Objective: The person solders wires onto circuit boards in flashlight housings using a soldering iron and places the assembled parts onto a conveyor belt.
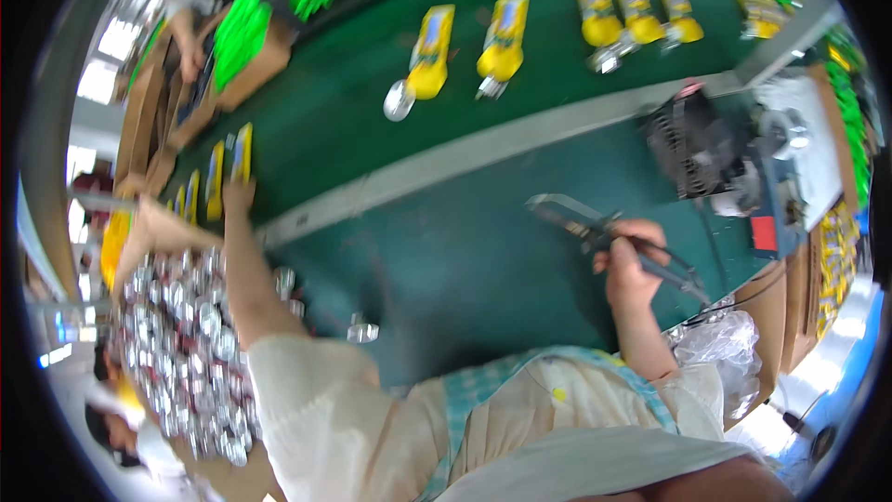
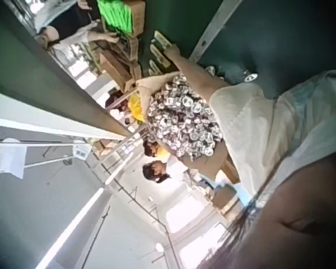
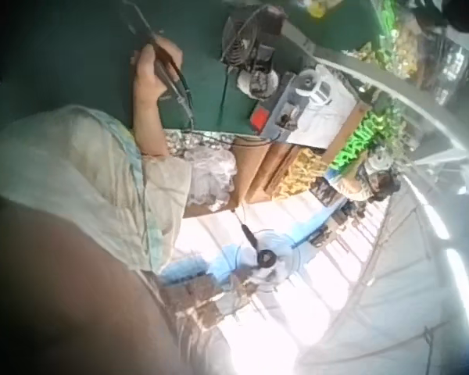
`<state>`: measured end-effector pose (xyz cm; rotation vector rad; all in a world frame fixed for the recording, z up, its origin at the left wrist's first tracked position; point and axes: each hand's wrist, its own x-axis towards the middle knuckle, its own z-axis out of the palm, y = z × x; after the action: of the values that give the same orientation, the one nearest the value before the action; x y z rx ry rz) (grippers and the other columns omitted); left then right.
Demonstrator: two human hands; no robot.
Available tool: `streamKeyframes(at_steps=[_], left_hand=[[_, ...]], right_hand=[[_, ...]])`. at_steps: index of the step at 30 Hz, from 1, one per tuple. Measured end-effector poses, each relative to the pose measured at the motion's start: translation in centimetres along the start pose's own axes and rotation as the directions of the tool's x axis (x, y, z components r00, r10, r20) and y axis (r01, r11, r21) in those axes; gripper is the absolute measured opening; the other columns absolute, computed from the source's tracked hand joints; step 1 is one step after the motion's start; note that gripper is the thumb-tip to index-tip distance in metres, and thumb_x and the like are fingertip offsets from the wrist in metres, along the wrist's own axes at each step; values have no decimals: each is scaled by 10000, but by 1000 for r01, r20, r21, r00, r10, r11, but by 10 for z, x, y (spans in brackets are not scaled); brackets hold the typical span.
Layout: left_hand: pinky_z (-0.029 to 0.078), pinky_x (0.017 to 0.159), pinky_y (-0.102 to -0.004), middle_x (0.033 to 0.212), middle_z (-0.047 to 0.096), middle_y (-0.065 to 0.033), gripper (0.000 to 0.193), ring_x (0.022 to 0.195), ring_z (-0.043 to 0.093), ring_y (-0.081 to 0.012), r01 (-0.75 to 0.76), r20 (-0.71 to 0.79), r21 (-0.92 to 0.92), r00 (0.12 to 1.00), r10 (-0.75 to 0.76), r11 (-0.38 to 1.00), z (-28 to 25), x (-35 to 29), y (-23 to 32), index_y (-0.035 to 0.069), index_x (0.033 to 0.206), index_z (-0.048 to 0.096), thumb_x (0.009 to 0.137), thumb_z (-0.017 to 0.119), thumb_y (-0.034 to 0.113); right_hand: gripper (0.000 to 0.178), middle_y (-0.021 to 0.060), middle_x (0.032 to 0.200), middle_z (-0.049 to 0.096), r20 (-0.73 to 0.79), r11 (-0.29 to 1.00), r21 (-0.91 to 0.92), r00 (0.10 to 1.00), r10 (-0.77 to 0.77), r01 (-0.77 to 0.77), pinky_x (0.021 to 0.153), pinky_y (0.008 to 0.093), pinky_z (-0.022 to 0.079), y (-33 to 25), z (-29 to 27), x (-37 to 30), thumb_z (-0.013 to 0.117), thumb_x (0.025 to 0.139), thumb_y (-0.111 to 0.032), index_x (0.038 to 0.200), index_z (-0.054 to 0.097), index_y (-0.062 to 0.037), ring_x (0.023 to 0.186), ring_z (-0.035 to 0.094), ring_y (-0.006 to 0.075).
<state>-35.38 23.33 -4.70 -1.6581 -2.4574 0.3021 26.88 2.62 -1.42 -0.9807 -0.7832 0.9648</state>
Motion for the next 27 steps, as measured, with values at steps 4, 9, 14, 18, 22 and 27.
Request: streamKeyframes(at_steps=[4,9,14,18,22,27], left_hand=[[413,733,-392,889,516,-261,469,850,509,-354,71,-62,-184,995,-84,980,-33,-21,52,-84,906,466,652,514,307],[401,703,-413,797,515,-254,397,780,500,-387,-15,-230,-359,971,-73,933,-104,-117,110,-87,848,423,634,518,234],[356,761,-390,920,444,-211,427,859,431,-356,-349,-264,-543,934,239,764,-139,-268,214,-37,973,408,648,546,203],[349,718,-394,900,420,-199,421,843,400,-345,-505,-312,-608,862,400,613,-126,-338,258,-26,981,386,626,553,128],[346,744,-392,953,413,-195,488,881,393,-337,-466,-253,-617,881,401,635,-112,-348,261,-32,1028,362,642,581,170],[347,782,-393,999,418,-229,605,940,388,-368,-515,-294,-607,853,431,605,-126,-355,223,-58,1042,381,643,623,327]], right_hand=[[153,90,725,532,-53,990,48,990,131,-129,450,199,447,-1,-4,-3,530,706,-21,853,487,-14,512,514,96],[152,84,707,528,11,990,81,994,112,-113,454,201,449,-8,-3,-11,526,710,-20,856,486,-6,521,516,95],[157,90,693,504,15,997,68,999,-41,39,426,217,423,-2,-3,-4,482,707,29,859,477,-8,477,493,120],[164,124,723,522,45,993,102,996,-71,66,414,216,426,-3,-1,1,467,704,33,867,465,14,470,499,130],[168,124,706,521,52,992,114,997,-53,47,406,219,422,-3,4,-2,465,705,29,871,463,12,468,494,132],[167,126,732,510,5,993,98,998,-64,63,404,217,419,0,2,-7,463,716,16,883,464,8,474,492,132]])
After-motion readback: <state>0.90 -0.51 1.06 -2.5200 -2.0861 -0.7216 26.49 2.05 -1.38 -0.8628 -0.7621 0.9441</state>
